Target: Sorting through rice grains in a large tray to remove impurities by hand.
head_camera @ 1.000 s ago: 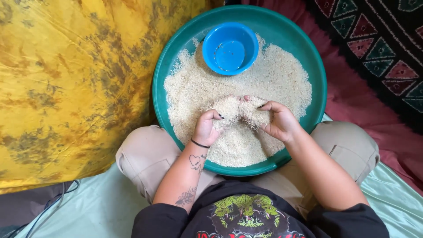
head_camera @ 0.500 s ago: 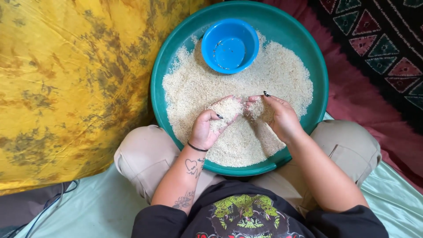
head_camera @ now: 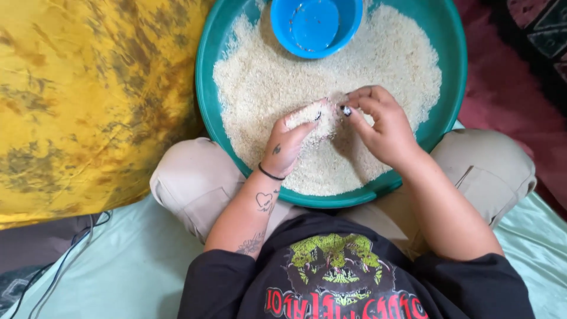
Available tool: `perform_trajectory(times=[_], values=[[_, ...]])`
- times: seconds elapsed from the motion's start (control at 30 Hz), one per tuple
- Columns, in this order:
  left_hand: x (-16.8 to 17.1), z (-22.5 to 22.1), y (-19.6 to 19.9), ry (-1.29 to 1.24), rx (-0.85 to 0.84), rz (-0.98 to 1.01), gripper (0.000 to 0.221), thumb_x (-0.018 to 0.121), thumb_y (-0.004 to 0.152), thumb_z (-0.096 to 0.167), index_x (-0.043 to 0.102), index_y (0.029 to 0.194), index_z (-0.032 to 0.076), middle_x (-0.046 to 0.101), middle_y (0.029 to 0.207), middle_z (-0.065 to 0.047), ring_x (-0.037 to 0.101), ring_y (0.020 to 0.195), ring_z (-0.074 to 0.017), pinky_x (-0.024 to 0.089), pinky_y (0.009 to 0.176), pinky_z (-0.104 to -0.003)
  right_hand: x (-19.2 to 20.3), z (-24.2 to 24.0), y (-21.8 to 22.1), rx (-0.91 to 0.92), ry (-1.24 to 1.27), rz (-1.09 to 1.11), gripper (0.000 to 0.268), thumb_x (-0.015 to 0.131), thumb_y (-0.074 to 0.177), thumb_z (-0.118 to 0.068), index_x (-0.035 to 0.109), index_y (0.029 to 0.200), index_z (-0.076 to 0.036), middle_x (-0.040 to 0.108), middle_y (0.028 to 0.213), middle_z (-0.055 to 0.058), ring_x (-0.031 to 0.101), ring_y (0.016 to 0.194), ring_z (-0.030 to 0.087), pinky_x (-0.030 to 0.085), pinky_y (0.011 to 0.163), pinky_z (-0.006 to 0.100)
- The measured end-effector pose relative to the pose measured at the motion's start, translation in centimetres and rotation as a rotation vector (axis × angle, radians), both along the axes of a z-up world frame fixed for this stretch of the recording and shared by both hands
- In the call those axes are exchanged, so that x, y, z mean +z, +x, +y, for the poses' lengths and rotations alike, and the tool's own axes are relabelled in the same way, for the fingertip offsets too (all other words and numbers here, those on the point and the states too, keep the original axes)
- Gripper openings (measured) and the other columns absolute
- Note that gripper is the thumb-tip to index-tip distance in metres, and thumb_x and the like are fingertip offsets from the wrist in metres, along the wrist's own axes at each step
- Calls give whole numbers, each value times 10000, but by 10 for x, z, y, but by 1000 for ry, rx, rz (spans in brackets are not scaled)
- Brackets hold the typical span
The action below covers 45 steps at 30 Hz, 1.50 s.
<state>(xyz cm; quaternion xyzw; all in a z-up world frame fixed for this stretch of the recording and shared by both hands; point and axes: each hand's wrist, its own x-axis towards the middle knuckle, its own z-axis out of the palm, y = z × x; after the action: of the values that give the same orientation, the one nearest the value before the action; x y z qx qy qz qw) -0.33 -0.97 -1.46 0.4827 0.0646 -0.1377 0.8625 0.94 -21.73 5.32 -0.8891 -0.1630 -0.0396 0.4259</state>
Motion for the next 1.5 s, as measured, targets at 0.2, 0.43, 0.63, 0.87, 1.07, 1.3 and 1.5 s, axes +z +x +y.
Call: perform_trajectory(times=[0.2,0.43,0.63,0.87,1.07,1.3,1.5], values=[[-28,-5,1,-283,71,243,252,692,881,76,720,1092,-59,734,1001,-256,745,939,-376,619,804,-581,-1,-3,1,-54,14,-39,133,715,1021,15,757,1108,-76,747,899,21,689,901,258,535,894,405],[30,10,13,-319,-277,138,615,411,919,91,401,1504,-98,581,1411,-258,626,1239,-301,551,990,-346,18,4,-3,19,118,-28,168,706,869,206,688,983,83,572,1078,143,592,918,218,538,838,306],[37,9,10,-22,-245,52,661,400,821,3,492,1475,-17,625,1413,-163,619,1269,-228,512,1001,-269,21,2,-4,43,93,-5,231,696,790,205,628,971,77,600,1023,139,650,876,221,581,838,306],[60,22,14,1186,-223,-622,336,583,994,208,639,1267,21,656,1156,-176,634,1127,-348,513,955,-477,8,-8,2,4,85,66,208,780,808,146,696,986,78,623,927,200,695,832,332,615,735,388],[53,26,5,1307,-466,-226,765,752,851,531,490,1293,-36,531,1209,-346,544,1209,-496,507,952,-570,-6,0,-14,-30,-116,359,512,860,708,-38,646,1165,49,627,1010,271,697,895,430,616,759,502],[13,1,1,1017,-482,-16,974,824,736,296,298,1499,-3,414,1452,-329,379,1427,-471,333,1200,-534,-38,29,-18,-108,-81,613,697,869,693,-69,556,1315,-78,575,1268,221,596,1227,490,511,1036,585],[-28,-5,2,778,-279,113,898,694,729,100,322,1529,-69,444,1471,-332,390,1444,-417,312,1223,-478,-65,11,-12,-146,19,493,419,743,767,3,711,1175,-89,696,1114,166,659,1154,398,538,984,476]])
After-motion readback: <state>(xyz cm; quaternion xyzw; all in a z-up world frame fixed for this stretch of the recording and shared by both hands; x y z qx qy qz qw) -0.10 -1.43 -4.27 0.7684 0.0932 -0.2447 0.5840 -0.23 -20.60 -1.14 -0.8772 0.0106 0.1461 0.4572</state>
